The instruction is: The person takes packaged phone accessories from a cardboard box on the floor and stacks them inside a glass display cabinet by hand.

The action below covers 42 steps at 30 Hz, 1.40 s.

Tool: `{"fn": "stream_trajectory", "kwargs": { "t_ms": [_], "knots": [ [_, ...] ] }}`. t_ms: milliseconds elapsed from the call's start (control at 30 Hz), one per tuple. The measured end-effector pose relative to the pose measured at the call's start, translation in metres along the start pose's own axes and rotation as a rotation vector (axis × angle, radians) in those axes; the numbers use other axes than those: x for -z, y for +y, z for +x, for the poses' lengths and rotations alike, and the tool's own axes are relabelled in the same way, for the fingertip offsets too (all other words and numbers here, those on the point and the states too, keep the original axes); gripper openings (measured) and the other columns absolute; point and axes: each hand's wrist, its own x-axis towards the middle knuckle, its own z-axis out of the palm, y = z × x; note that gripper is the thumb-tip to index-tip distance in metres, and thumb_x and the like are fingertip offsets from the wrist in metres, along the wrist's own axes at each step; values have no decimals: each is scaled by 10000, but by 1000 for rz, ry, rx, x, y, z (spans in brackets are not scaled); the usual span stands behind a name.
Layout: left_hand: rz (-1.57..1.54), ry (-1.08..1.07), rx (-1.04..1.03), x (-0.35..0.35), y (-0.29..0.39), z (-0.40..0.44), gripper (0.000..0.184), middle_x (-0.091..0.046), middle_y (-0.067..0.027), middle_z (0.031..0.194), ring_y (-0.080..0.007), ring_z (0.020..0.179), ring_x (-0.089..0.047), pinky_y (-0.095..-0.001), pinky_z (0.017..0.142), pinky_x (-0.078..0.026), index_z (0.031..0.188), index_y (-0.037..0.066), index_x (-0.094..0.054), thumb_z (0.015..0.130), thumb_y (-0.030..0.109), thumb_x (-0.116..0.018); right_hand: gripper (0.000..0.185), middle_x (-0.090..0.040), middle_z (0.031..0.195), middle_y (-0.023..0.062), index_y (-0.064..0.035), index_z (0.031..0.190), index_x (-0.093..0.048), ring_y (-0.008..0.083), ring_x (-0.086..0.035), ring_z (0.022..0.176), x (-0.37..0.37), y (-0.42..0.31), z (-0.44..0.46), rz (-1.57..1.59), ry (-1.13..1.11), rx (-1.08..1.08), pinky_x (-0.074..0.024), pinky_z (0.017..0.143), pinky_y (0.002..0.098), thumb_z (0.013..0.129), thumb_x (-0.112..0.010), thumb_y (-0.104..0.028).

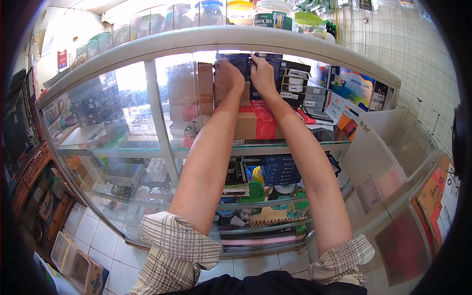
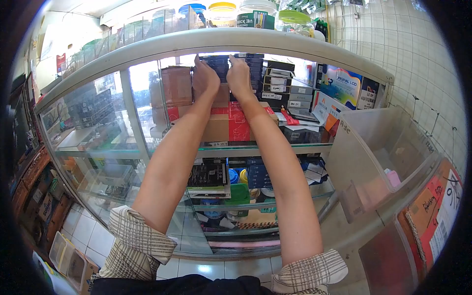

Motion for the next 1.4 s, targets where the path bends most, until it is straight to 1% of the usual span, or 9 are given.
{"fn": "stream_trajectory", "kwargs": {
  "t_ms": [167,233,633,800,867,967,1100,1267,1400],
  "knots": [
    [14,-48,33,0,0,0,357,-595,-176,984,-340,889,-582,-452,731,-457,1244,96,-374,912,227,-349,333,-578,915,228,46,996,-589,363,-547,866,4,-3,-1,-1,-84,-30,-426,805,408,683,-481,72],
    [34,175,-72,-9,-4,1,264,-599,-161,878,-329,768,-610,-432,629,-495,979,31,-500,914,240,-352,336,-568,940,230,45,996,-592,356,-538,900,1,0,-2,26,-55,17,-423,824,397,681,-479,77],
    [10,137,-47,-10,-1,-3,234,-563,-136,947,-298,792,-603,-422,616,-493,1071,59,-461,877,173,-397,418,-515,992,239,48,1144,-478,374,-496,965,10,-2,-7,31,-195,25,-396,861,405,727,-460,72],
    [-80,235,-64,-27,-1,-3,392,-482,-213,1127,-353,1003,-508,-463,833,-422,1229,29,-350,859,136,-419,450,-493,1135,246,45,1182,-451,366,-505,1020,16,-8,-14,-3,-180,107,-406,887,361,733,-474,49],
    [-54,120,-41,-18,12,-7,505,-372,-284,1224,-382,1155,-366,-504,982,-258,1287,-23,-253,846,140,-437,433,-473,1192,237,59,1203,-425,317,-514,1059,23,-12,-18,-8,-219,-81,-405,903,326,774,-464,18],
    [-42,15,-21,0,35,-23,564,-285,-325,1269,-391,1224,-265,-524,1023,-145,1297,-70,-195,843,153,-443,405,-486,1200,209,57,1202,-429,266,-531,1057,41,0,-21,120,-273,-120,-413,889,302,805,-469,-13],
    [-291,-220,-290,36,27,-50,599,-210,-294,1336,-410,1258,-192,-484,1039,-118,1306,-86,-165,849,173,-451,341,-535,1150,146,19,1167,-489,211,-555,1017,110,-73,-33,223,-198,-281,-425,852,275,830,-447,-1],
    [-729,-348,-551,138,12,-149,325,-495,-254,1123,-380,1154,-408,-487,1000,-234,1150,-17,-479,838,68,-448,248,-561,994,144,6,1009,-560,274,-558,911,168,-151,-108,151,70,-198,-448,764,314,800,-443,71],
    [-809,-398,-777,158,-54,-245,198,-534,-172,1028,-293,1001,-518,-433,978,-321,997,11,-535,827,11,-432,282,-563,942,160,8,962,-566,292,-562,863,202,-195,-212,45,92,-241,-447,752,316,741,-452,141]
  ]
}}
